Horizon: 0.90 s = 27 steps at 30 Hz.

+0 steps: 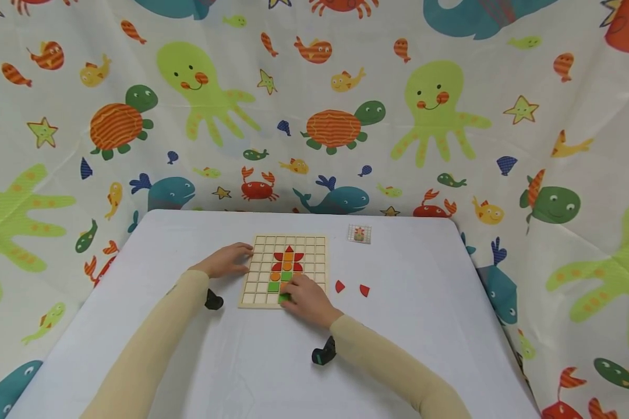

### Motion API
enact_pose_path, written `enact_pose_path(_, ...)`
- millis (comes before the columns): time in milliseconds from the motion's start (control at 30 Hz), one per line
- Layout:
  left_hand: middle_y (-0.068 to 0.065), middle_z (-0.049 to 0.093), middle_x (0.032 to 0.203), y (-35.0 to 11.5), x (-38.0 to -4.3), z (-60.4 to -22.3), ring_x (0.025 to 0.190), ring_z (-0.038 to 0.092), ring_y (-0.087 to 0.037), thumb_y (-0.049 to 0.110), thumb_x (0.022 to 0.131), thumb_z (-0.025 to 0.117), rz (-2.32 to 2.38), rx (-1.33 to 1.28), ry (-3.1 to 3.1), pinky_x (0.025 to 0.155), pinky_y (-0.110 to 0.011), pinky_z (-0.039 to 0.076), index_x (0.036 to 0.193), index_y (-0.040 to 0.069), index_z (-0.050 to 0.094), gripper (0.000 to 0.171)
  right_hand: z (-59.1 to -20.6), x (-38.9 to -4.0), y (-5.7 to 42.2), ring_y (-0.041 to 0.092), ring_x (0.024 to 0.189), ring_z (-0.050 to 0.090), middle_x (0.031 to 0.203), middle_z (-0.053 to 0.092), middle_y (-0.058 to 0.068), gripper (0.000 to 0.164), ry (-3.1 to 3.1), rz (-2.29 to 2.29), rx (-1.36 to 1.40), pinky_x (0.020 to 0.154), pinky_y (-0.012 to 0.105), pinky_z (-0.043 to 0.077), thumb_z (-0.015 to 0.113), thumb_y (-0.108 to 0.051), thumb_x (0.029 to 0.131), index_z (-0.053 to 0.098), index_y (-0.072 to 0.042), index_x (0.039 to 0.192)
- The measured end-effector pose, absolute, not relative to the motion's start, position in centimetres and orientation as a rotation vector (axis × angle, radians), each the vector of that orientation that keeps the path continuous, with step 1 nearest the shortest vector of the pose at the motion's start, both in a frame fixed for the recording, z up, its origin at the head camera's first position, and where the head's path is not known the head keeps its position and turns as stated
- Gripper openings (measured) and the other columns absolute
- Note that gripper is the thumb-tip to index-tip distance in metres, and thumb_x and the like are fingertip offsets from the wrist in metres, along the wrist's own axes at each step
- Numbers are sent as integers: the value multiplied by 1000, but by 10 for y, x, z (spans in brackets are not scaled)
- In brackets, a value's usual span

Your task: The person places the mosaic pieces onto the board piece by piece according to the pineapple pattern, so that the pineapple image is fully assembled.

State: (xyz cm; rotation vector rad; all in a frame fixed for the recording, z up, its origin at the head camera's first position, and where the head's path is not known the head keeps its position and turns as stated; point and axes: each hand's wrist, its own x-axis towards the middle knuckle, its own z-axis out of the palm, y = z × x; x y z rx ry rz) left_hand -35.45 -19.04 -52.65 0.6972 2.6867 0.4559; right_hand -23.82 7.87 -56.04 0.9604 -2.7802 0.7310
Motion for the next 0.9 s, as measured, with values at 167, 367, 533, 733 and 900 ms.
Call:
enact_pose_path(167,-14,46,146,-190,-356,-526,138,38,-33,25,88,74,432,704,2693,116,-47,33,133,2,58,53,-558,-240,89,14,98,52,106,61,-1,27,-2786,888,862,85,29,53,71,-26,91,71,-13,114)
enact_pose_path(367,-15,47,145,-189,-355,-525,138,39,-33,24,88,74,449,696,2695,116,-47,33,132,2,58,53,-556,-247,121,12,95,55,104,62,-2,28,-2759,1056,645,81,28,54,70,-25,92,69,-9,115)
enact_pose_path(533,-16,48,144,-189,-353,-527,137,39,-33,23,88,74,435,717,2704,116,-46,32,132,1,58,52,-544,-248,159,18,94,57,105,64,3,30,-2719,1128,413,76,34,54,70,-23,92,68,-6,116)
enact_pose_path(733,-16,48,144,-189,-353,-526,137,40,-33,23,88,74,430,735,2706,116,-46,33,132,1,58,52,-540,-249,208,20,98,56,110,63,7,31,-2755,1091,179,82,37,54,69,-24,93,66,-8,119)
enact_pose_path(900,-15,48,144,-190,-354,-528,137,39,-33,24,88,74,429,732,2701,116,-46,33,132,1,58,52,-542,-244,238,23,99,56,111,64,9,32,-2790,1080,112,83,40,54,69,-22,93,66,-6,120)
